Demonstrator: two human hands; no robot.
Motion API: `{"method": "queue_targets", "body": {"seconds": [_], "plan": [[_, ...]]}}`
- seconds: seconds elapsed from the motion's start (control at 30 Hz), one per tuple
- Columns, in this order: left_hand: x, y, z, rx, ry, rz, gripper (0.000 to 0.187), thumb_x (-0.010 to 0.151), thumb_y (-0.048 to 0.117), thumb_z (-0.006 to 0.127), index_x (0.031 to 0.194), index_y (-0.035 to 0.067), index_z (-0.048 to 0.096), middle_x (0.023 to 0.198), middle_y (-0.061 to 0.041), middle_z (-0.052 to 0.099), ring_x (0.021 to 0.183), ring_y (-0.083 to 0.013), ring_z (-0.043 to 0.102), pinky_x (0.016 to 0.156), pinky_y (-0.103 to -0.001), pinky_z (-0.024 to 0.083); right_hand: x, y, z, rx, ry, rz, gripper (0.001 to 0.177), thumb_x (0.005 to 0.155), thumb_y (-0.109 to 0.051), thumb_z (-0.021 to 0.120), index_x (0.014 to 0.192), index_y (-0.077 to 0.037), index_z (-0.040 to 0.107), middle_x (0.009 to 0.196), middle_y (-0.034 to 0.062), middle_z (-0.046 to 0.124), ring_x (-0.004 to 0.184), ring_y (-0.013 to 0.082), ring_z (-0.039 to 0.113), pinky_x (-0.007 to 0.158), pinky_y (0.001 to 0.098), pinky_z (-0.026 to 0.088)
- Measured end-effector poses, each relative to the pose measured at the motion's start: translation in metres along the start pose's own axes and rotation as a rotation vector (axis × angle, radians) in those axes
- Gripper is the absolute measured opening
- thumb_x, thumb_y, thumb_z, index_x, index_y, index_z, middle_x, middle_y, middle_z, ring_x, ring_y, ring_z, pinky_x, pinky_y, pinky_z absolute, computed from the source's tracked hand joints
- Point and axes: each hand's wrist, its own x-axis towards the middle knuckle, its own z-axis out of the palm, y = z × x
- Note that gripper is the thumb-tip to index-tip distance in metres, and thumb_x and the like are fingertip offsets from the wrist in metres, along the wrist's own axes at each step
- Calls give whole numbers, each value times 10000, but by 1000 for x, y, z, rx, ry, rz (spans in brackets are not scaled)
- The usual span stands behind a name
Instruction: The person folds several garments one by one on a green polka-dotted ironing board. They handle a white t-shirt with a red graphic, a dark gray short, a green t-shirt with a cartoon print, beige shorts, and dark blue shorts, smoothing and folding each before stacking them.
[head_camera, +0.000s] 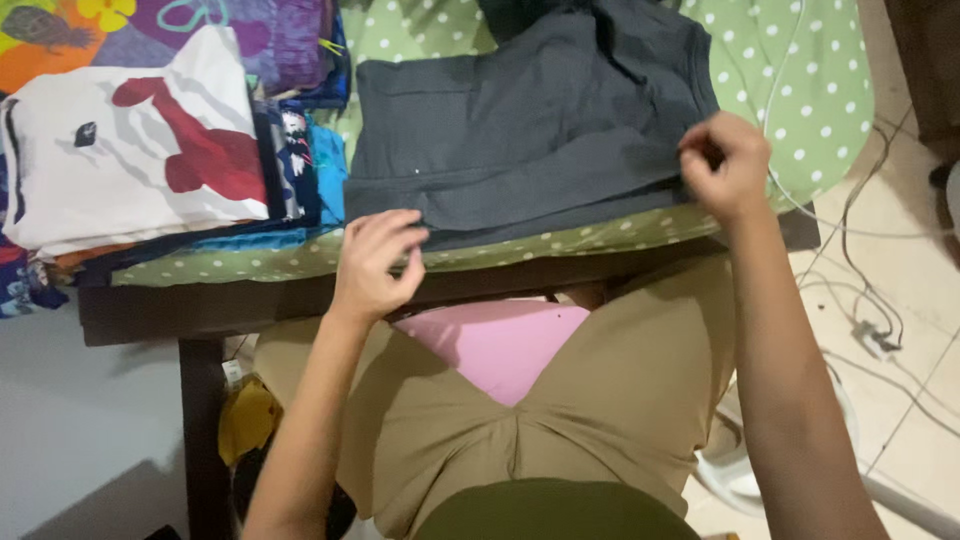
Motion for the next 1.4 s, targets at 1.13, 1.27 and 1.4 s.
{"method": "queue_targets", "body": {"seconds": [1.13,1.27,1.4], "plan": [[41,-26,20,-660,-198,-578,239,890,165,713,799,70,513,795,85,579,679,-30,420,573,-233,351,-48,-20,20,-295,102,-95,73,991,-121,793,1061,-118,772,1065,73,603,1047,268,540,976,399,422],[41,-31,11,-911,-315,-688,240,888,157,746,789,116,532,750,99,471,703,-8,409,592,-229,309,-51,-18,21,-303,110,-118,69,993,-121,789,1059,-116,769,1079,77,600,1061,272,535,984,404,420],[39,-37,3,-830,-528,-960,237,876,261,788,844,94,622,737,51,515,654,-71,431,530,-266,297,-49,-19,23,-271,116,-93,62,999,-112,774,1061,-117,768,1073,74,598,1043,270,530,969,403,417]]}}
